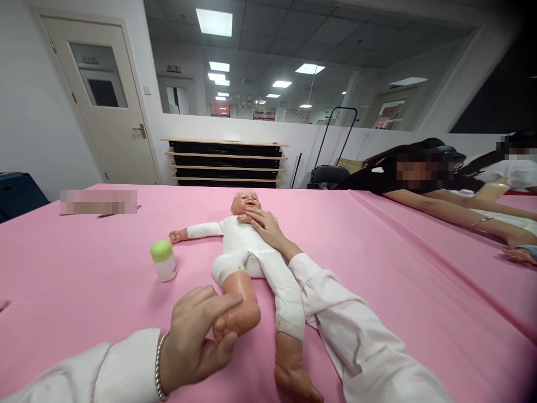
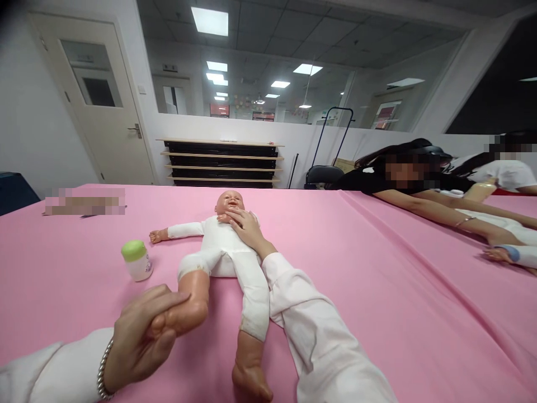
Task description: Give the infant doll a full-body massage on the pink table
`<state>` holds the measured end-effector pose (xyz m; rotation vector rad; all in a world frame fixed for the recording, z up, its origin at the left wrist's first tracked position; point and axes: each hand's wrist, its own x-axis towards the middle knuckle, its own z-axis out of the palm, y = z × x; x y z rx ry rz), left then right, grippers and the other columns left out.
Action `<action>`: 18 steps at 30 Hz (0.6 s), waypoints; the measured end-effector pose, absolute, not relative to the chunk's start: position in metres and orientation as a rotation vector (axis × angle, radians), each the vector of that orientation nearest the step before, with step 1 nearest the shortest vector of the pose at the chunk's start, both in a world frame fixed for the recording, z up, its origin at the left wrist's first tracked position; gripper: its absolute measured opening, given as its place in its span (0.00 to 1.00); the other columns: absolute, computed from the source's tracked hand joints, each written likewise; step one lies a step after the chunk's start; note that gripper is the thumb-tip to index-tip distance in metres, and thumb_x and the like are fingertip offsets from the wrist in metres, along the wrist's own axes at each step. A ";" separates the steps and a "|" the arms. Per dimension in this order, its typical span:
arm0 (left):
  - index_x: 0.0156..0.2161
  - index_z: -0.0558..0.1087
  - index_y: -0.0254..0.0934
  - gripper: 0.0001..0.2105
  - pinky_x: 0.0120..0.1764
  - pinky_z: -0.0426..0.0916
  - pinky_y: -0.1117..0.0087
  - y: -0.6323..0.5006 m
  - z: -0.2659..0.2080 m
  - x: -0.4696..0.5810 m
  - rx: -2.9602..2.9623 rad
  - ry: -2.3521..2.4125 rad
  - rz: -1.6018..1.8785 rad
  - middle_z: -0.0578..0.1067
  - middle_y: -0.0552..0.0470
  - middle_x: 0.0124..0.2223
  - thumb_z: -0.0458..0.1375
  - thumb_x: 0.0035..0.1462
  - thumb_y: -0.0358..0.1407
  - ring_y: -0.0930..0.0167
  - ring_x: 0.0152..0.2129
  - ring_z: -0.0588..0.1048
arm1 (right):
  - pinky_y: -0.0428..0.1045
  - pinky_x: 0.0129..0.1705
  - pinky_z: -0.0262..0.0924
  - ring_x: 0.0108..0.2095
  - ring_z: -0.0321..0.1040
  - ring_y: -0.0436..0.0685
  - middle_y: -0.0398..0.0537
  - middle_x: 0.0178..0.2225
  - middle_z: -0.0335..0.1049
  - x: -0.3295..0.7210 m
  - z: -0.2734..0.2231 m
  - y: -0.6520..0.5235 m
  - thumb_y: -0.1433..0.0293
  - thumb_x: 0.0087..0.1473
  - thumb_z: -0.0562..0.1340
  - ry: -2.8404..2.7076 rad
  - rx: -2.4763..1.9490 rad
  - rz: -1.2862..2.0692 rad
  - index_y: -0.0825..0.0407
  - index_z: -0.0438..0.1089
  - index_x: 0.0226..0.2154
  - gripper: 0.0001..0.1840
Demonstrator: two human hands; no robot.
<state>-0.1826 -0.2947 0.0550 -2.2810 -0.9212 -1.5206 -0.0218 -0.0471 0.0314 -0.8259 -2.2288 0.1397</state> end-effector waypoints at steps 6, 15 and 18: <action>0.49 0.64 0.38 0.12 0.32 0.67 0.71 -0.252 0.032 -0.194 -2.182 -1.399 -1.625 0.74 0.50 0.37 0.47 0.61 0.35 0.72 0.31 0.72 | 0.58 0.57 0.47 0.55 0.57 0.55 0.42 0.52 0.64 -0.022 0.026 -0.044 0.70 0.56 0.53 -2.219 -0.846 0.092 0.43 0.66 0.49 0.18; 0.49 0.63 0.39 0.12 0.34 0.65 0.69 -0.232 0.001 -0.207 -2.251 -1.211 -1.565 0.73 0.51 0.35 0.47 0.60 0.33 0.71 0.32 0.71 | 0.59 0.57 0.47 0.56 0.54 0.57 0.45 0.56 0.59 -0.015 0.020 -0.046 0.64 0.58 0.53 -2.155 -0.777 0.093 0.44 0.59 0.54 0.21; 0.46 0.64 0.38 0.12 0.28 0.60 0.70 -0.242 0.005 -0.208 -2.298 -0.896 -1.399 0.69 0.54 0.26 0.47 0.57 0.31 0.73 0.23 0.66 | 0.59 0.58 0.47 0.57 0.53 0.57 0.48 0.57 0.57 -0.004 0.010 -0.042 0.61 0.55 0.55 -1.951 -0.798 0.100 0.45 0.56 0.56 0.25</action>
